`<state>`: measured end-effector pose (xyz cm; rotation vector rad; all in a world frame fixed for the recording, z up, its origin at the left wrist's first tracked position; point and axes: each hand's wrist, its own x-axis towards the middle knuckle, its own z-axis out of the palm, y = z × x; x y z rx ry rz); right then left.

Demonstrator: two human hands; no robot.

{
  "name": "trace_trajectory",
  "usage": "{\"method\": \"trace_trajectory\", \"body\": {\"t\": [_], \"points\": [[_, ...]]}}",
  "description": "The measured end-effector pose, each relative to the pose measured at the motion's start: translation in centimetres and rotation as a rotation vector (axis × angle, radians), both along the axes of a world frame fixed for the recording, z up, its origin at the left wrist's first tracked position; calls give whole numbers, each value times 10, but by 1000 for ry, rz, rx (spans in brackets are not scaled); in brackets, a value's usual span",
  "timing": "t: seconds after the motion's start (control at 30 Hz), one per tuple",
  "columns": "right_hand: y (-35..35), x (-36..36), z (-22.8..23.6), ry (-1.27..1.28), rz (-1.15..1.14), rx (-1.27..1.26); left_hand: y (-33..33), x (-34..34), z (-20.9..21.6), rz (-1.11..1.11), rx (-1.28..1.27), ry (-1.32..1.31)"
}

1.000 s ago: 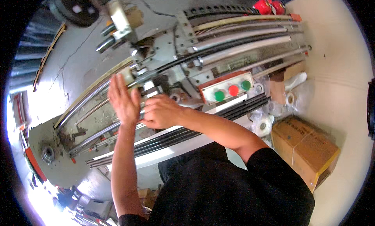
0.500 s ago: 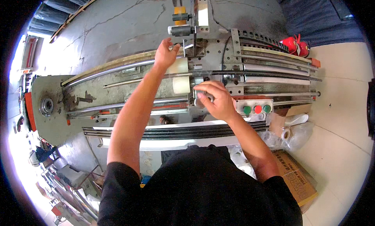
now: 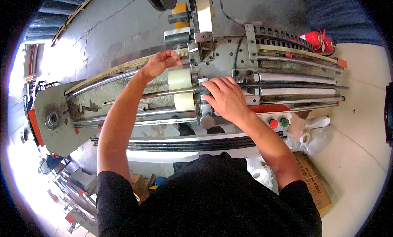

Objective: The person operates a metal taping machine, feeding long metal rods through rollers to apply tape. They adjust the machine settings and handle the rods one by one, stacking the finished pieces on a nearby rack.

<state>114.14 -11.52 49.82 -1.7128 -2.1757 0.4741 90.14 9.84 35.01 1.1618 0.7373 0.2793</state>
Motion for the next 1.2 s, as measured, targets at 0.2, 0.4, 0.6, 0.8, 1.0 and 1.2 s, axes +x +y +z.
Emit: {"method": "trace_trajectory", "body": {"t": [0.2, 0.4, 0.6, 0.8, 1.0, 1.2], "points": [[11, 2, -14, 67, 20, 25, -9, -45, 20, -88, -85, 162], [-6, 3, 12, 95, 93, -55, -32, -75, 26, -276, -286, 333], [-22, 3, 19, 109, 114, -46, -65, -64, 30, -343, -390, 447], [-30, 4, 20, 104, 107, 11, -89, -36, 78, -253, -414, 377], [-30, 3, 16, 144, 102, -17, -92, -39, 117, 1, -156, 473], [-22, 2, 13, 163, 76, -34, -101, -27, 132, 146, -159, 427]]}}
